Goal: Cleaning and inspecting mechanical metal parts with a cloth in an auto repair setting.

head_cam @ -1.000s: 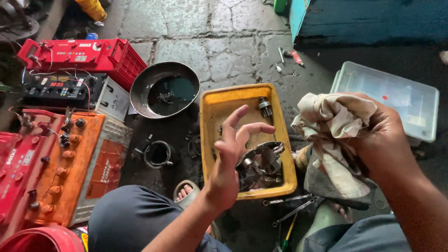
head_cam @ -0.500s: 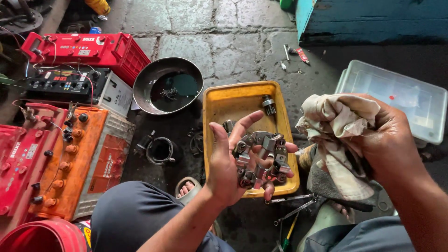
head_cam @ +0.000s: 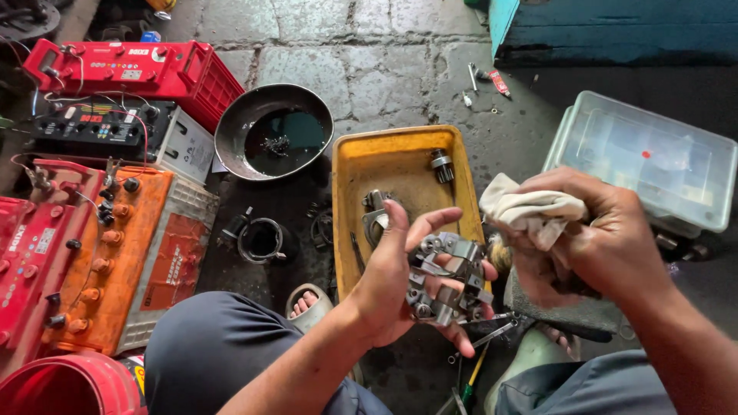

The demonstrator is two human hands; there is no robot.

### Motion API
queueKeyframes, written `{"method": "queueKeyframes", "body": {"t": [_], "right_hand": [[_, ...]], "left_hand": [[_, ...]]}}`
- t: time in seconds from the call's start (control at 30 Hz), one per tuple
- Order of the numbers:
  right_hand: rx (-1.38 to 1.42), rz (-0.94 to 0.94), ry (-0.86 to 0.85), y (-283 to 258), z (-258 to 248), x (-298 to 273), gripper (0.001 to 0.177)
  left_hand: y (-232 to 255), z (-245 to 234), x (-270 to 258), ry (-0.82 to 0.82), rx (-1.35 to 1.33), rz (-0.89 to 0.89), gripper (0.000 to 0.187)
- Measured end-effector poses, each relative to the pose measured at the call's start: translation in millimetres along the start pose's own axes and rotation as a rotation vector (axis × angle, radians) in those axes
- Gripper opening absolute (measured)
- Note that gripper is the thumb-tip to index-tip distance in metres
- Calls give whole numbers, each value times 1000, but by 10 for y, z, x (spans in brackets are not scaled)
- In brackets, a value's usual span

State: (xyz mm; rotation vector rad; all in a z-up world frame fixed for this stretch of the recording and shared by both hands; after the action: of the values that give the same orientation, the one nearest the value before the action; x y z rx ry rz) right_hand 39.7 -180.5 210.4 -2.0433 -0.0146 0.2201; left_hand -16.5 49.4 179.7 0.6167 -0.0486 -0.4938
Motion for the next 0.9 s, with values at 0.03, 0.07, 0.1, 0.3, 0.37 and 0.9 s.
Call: {"method": "queueKeyframes", "body": {"t": [0.03, 0.07, 0.1, 0.3, 0.37, 0.9], "right_hand": [[-2, 3, -2, -10, 17, -5, 35], [25, 11, -64, -21, 51, -10, 38], [51, 18, -126, -34, 88, -17, 41], [108, -27, -340, 106, 278, -107, 51], [129, -71, -345, 142, 252, -112, 42], [-1032, -537, -354, 718, 289, 358, 15]], "left_hand": [[-26, -9, 11, 2, -3, -1, 104], [-62, -25, 15, 6, 3, -54, 102], [-97, -42, 16, 9, 9, -107, 101], [-158, -74, -10, -79, 19, -184, 96], [-189, -100, 2, -79, 4, -195, 96], [57, -14, -238, -16, 44, -358, 96]]}}
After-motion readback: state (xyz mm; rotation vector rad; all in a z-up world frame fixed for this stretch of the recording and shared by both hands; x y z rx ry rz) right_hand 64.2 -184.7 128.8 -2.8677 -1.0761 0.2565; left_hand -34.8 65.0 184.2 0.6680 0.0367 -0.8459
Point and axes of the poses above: each hand's wrist, its own x-axis towards the middle knuckle, its own z-axis out of the palm, y = z × x, the point moved 2 cm from there along x, towards the middle knuckle, and after that the axes turned 14 degrees about z, right-handed, at the moved point
